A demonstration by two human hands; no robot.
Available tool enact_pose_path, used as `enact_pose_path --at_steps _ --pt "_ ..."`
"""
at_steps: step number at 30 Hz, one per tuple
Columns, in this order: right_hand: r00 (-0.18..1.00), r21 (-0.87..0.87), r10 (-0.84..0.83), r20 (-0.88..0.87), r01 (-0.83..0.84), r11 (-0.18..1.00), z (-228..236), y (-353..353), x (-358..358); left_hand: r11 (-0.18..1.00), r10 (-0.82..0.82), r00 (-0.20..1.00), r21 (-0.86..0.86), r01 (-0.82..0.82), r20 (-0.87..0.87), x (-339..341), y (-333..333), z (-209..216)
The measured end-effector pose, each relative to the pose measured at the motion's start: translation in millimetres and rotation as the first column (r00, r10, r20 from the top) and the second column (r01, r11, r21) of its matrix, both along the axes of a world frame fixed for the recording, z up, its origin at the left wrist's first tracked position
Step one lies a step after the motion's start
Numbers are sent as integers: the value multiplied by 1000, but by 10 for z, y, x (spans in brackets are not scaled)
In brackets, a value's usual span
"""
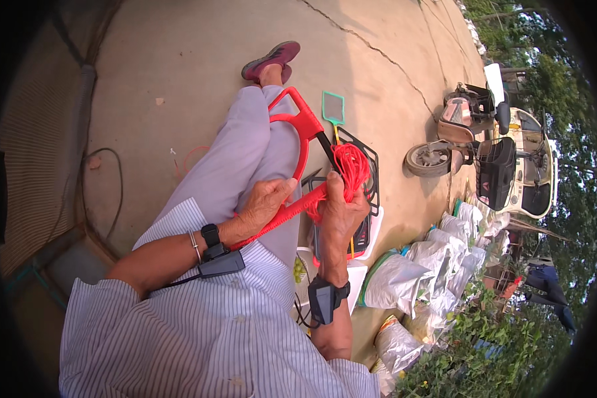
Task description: Winding a long red rope around a red plastic frame.
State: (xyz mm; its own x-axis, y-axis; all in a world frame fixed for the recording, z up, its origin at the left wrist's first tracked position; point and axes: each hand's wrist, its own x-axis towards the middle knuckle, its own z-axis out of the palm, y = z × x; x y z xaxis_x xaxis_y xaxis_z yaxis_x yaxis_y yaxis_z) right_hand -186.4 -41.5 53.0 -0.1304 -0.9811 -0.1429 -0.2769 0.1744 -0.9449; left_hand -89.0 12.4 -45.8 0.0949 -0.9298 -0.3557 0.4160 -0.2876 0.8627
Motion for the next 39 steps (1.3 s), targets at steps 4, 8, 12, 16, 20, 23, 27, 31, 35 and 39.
enact_pose_path --at_steps 4,8,12,16,20,23,27,31,35,39 --pt "998 45 59 0 -59 997 60 -1 53 997 56 998 -53 -55 7 -20 -10 -48" --pt "991 68 115 -74 -110 992 64 -1 24 996 68 997 -67 -66 31 -31 17 -21" --pt "993 100 122 -5 -121 988 86 -13 -3 992 105 994 -67 -104 8 -31 -26 -19" --pt "991 101 136 -7 -134 986 81 -9 -30 994 86 996 -64 -85 15 -25 -10 -30" --pt "982 158 184 49 -189 969 59 -76 -69 999 37 999 -16 -37 9 13 -14 -36" --pt "981 173 163 101 -179 969 98 -70 -67 983 182 976 -51 -177 119 -17 -13 -7" --pt "980 193 181 87 -195 962 110 -111 -90 829 447 854 -482 -283 267 178 -108 300" --pt "974 199 189 125 -212 957 76 -124 -96 871 220 968 -472 -137 124 90 -196 380" --pt "954 242 187 233 -243 939 92 -128 -131 966 43 967 -238 -104 -250 60 -241 460" --pt "938 222 173 299 -244 944 84 -58 -213 995 5 850 -80 -56 -527 23 -290 435"
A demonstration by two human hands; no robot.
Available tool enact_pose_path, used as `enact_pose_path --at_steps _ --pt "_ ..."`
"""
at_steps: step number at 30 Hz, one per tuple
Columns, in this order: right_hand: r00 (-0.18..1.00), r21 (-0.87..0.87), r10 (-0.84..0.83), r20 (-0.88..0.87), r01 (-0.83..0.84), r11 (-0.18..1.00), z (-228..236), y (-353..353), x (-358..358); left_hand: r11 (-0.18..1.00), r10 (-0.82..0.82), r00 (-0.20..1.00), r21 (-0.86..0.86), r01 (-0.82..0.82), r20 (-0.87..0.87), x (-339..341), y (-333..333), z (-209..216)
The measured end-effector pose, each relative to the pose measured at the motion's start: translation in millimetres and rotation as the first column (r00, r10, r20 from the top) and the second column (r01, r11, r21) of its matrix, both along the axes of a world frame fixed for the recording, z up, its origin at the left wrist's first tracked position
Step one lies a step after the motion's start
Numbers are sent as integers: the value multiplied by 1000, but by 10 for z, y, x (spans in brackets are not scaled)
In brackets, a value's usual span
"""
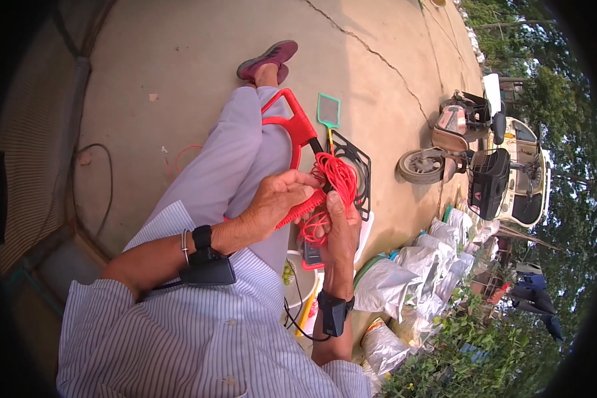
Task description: Winding a long red rope around a red plastic frame.
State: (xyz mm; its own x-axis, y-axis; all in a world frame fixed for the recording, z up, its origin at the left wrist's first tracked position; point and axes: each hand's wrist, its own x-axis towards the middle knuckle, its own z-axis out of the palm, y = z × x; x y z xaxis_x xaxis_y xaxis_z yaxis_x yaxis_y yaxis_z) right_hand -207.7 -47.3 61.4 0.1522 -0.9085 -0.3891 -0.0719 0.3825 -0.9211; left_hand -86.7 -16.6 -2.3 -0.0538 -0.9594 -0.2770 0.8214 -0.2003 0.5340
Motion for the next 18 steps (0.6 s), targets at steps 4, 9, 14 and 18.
enact_pose_path --at_steps 4,9,14,18 --pt "991 -41 -123 50 125 991 0 61 67 999 -34 999 2 34 -14 -14 9 -39" --pt "979 -29 -197 46 199 980 8 12 62 983 -180 982 -51 177 -55 112 21 5" --pt "976 -32 -207 74 209 977 -31 12 57 957 -281 959 -91 276 -46 189 0 13" --pt "984 -3 -174 27 174 985 24 41 71 951 -296 953 -110 288 -59 191 -4 0"
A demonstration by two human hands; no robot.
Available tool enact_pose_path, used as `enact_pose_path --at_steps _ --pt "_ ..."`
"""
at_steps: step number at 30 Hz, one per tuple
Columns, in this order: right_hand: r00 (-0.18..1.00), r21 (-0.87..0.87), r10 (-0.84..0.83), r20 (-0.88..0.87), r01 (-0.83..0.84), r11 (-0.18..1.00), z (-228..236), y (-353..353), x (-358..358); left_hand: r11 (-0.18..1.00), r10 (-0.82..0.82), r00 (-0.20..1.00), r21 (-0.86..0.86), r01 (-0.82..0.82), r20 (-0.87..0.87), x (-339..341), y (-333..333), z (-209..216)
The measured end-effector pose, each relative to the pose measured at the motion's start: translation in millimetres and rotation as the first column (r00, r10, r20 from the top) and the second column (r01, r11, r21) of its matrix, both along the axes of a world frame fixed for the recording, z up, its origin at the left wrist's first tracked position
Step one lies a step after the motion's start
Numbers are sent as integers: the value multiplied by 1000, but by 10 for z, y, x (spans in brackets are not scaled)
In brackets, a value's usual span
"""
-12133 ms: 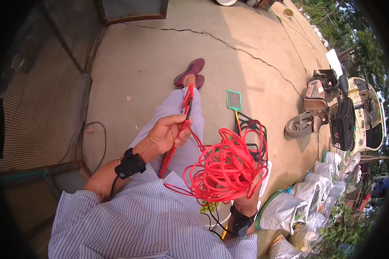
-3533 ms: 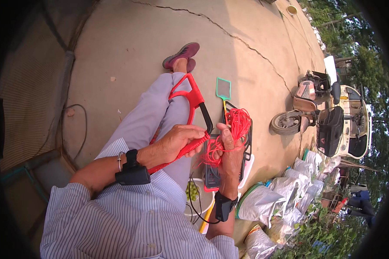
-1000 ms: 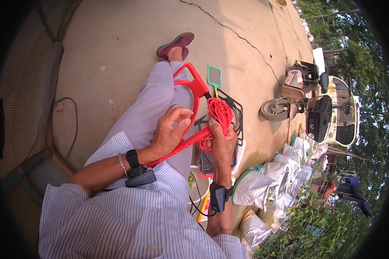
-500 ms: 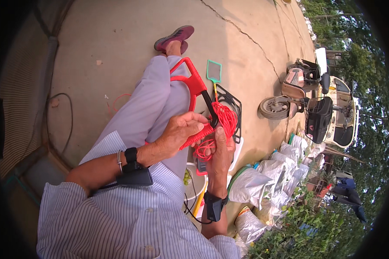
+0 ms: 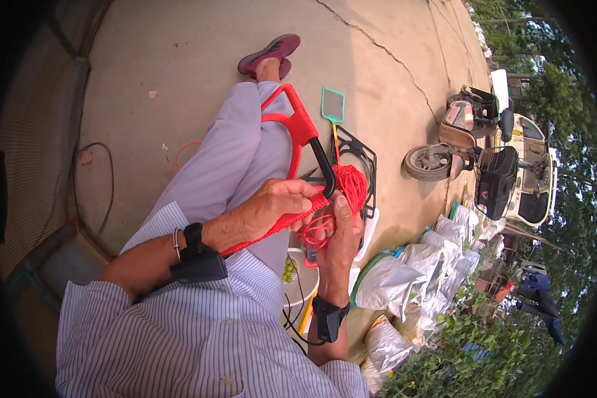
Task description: Winding a long red rope around a red plastic frame.
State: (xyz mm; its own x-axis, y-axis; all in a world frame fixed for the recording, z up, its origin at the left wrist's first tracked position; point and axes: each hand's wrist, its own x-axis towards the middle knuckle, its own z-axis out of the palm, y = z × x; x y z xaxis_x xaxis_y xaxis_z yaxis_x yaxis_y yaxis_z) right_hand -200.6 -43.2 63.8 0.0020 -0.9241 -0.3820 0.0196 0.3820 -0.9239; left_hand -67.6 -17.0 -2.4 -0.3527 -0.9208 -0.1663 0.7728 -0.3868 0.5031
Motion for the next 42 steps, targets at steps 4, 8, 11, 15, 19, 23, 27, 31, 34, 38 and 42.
enact_pose_path --at_steps 4,8,11,15,19,23,27,31,34,38,42 --pt "998 0 46 43 -46 999 -45 -5 -104 1000 17 1000 1 -17 -5 1 1 11" --pt "999 -11 -15 29 15 1000 12 -22 11 1000 21 1000 -10 -21 -9 -60 -2 -27" --pt "997 -36 17 74 -14 999 4 -31 -54 999 41 999 13 -41 -16 -20 -20 81" --pt "999 -65 46 14 -45 997 19 1 -64 1000 14 998 2 -14 58 16 -62 136" --pt "998 -23 53 25 -52 998 18 41 -32 999 37 995 4 -38 90 10 -67 144" --pt "976 88 219 11 -219 972 -129 58 -181 996 89 993 22 -91 75 -5 -54 144" --pt "977 63 210 47 -213 975 -170 121 -197 994 93 993 48 -96 69 -7 -57 123" --pt "983 95 153 100 -163 982 -115 110 -239 996 83 995 29 -84 52 2 -44 110" --pt "875 86 152 459 -214 973 -5 31 -320 993 60 997 97 -64 46 5 -40 175" --pt "734 191 185 653 -396 898 75 69 -305 996 46 998 70 -48 33 12 -47 194" --pt "722 193 176 669 -397 897 215 40 -196 996 45 999 83 -45 2 -6 -65 189"
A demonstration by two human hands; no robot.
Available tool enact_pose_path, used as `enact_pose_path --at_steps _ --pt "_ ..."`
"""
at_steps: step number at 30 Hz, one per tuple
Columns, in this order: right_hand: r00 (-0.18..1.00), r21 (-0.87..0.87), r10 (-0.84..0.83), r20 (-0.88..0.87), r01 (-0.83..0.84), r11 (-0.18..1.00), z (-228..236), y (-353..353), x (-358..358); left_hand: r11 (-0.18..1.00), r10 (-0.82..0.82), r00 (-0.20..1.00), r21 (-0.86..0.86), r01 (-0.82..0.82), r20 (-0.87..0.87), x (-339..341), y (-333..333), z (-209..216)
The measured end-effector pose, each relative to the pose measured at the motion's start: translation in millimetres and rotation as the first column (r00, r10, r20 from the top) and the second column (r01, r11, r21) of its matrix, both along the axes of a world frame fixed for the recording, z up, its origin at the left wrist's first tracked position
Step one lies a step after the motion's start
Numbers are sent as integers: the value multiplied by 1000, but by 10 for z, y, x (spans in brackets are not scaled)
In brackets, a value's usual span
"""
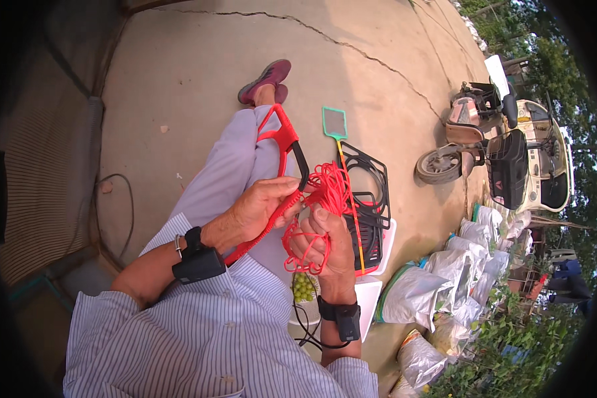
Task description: Winding a long red rope around a red plastic frame.
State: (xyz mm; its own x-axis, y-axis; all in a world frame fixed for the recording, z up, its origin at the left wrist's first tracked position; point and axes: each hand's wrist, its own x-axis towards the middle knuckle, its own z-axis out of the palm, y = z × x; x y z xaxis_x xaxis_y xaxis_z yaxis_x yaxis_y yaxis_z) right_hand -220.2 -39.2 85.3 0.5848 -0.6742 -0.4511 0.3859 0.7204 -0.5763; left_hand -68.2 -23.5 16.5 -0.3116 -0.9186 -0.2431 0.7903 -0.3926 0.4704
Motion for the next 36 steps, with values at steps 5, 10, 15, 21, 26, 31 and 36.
enact_pose_path --at_steps 5,10,15,21,26,31,36 --pt "998 -49 -30 -59 27 998 -78 33 -48 1000 11 1000 -6 -11 -12 39 1 6" --pt "986 -87 -109 -123 99 991 -259 -50 -176 999 -23 998 -24 21 -54 77 -17 8" --pt "984 -127 -80 -158 60 990 -161 -55 -154 998 40 998 -57 -37 52 87 -26 54" --pt "989 -154 -39 -140 17 988 -107 -11 -98 998 36 985 -49 -28 171 121 -6 104" --pt "998 -132 -24 -53 16 991 -93 -38 -40 998 52 993 -38 -48 103 120 -7 60" --pt "997 -124 -30 -73 21 992 -177 -108 -81 994 73 994 -85 -66 83 142 14 82" --pt "992 -162 1 -128 -22 986 -217 -90 -118 997 74 997 -11 -74 -1 155 46 42"
